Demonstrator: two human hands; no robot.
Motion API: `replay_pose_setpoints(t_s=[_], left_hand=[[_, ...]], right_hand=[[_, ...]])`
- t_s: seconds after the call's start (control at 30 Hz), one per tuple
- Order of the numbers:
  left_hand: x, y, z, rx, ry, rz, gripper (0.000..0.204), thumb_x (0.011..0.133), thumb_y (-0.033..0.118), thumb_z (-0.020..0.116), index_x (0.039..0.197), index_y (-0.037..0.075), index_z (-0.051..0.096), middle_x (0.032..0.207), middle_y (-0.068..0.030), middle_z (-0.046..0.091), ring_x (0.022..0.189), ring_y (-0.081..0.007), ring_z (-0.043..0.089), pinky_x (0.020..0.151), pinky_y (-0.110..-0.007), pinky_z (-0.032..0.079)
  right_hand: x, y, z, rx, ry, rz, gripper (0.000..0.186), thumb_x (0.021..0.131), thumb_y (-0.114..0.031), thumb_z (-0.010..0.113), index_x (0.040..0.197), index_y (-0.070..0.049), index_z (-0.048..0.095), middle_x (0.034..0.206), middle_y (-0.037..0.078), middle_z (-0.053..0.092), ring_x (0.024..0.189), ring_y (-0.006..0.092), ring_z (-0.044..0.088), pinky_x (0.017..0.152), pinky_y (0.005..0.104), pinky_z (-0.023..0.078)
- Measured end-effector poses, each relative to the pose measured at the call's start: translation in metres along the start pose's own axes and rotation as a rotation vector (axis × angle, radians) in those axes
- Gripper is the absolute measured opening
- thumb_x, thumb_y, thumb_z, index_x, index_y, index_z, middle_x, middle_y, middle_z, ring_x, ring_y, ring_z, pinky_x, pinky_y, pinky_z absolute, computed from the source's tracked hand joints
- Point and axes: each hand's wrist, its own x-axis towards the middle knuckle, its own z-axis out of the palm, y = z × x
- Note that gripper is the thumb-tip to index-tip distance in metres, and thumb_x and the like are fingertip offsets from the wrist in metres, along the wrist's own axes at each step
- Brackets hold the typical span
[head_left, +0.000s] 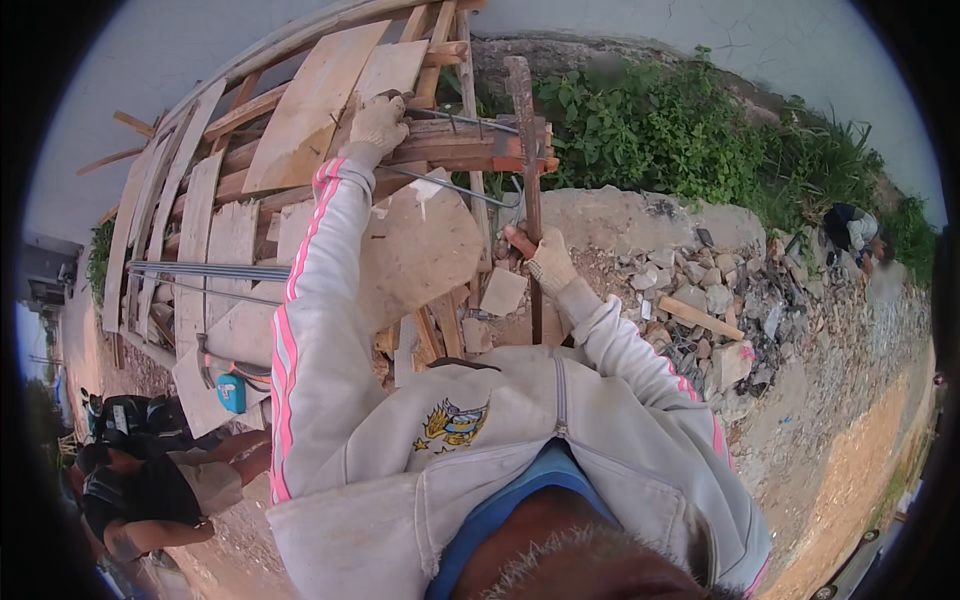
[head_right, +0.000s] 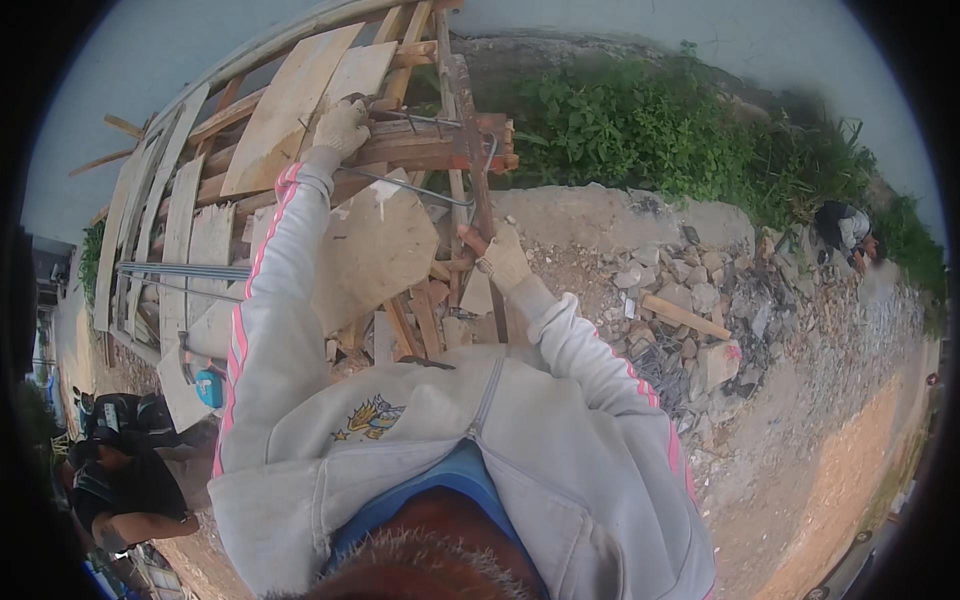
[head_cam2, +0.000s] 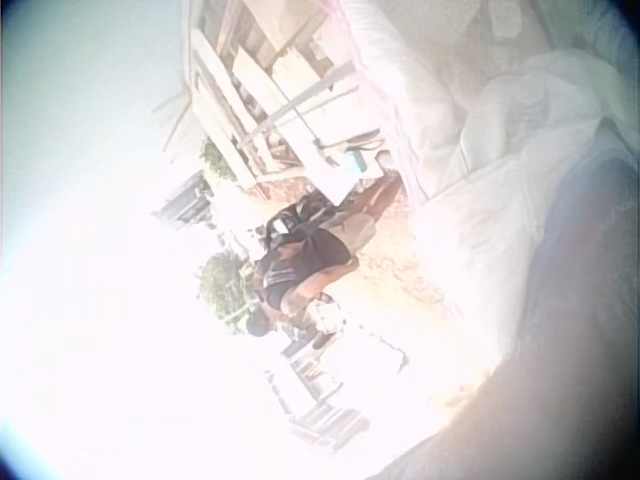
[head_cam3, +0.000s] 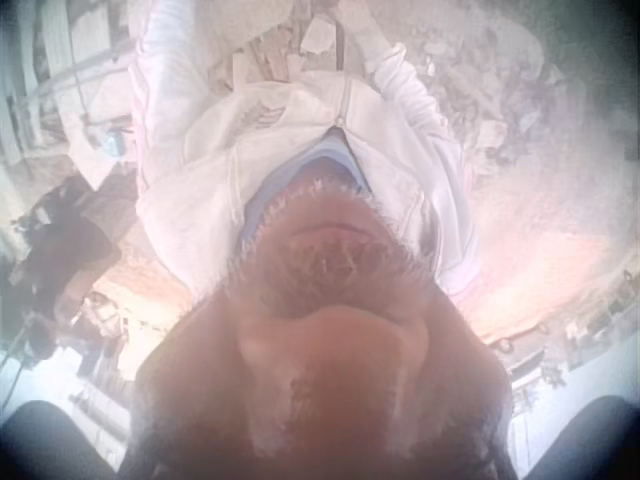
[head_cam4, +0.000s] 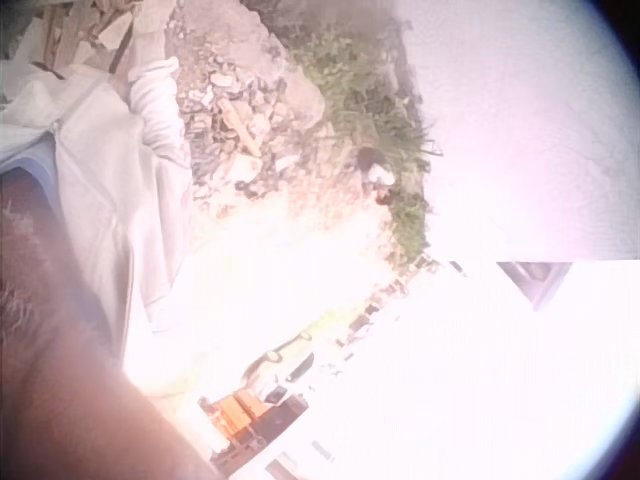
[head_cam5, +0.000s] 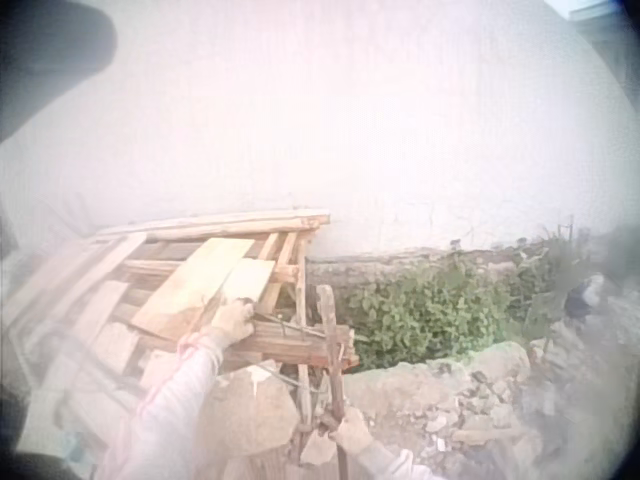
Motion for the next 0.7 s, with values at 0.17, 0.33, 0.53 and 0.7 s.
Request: replay_pose_setpoints(t_s=[0.17,0.33,0.53,0.7], left_hand=[[-0.005,-0.012,0.015,-0.098,0.021,0.108,0.030,0.088,0.025,0.065,0.116,0.014,0.068,0.116,-0.0178,0.068,0.113,-0.0383,0.064,0.096,-0.052,0.051],[0.019,-0.021,0.009,0.028,-0.074,0.169,0.026,0.088,0.025,0.066,0.111,0.015,0.069,0.112,-0.0153,0.070,0.109,-0.0368,0.066,0.092,-0.051,0.052],[0.020,0.004,-0.070,-0.169,0.141,0.339,0.023,0.083,0.011,0.067,0.106,0.009,0.069,0.098,-0.0141,0.068,0.100,-0.0374,0.065,0.086,-0.050,0.050],[-0.025,-0.005,-0.134,-0.010,0.132,0.275,0.019,0.087,0.010,0.068,0.106,0.008,0.069,0.096,-0.0146,0.066,0.099,-0.0366,0.063,0.087,-0.048,0.050]], right_hand=[[-0.007,-0.013,0.010,0.079,-0.039,0.029,0.041,0.099,-0.042,0.070,0.102,-0.001,0.067,0.083,0.006,0.073,0.065,0.0105,0.067,0.051,0.0223,0.046],[-0.004,-0.003,0.004,0.144,-0.051,0.047,0.040,0.099,-0.041,0.070,0.104,-0.002,0.065,0.085,0.007,0.073,0.064,0.0119,0.068,0.049,0.0222,0.045],[-0.011,-0.023,-0.015,0.234,-0.057,0.050,0.042,0.096,-0.040,0.075,0.107,-0.002,0.060,0.081,0.006,0.067,0.060,0.0115,0.064,0.047,0.0227,0.041],[-0.015,-0.055,-0.039,0.161,-0.006,-0.031,0.044,0.097,-0.045,0.071,0.095,-0.002,0.067,0.068,0.004,0.065,0.056,0.0112,0.062,0.049,0.0236,0.042]])
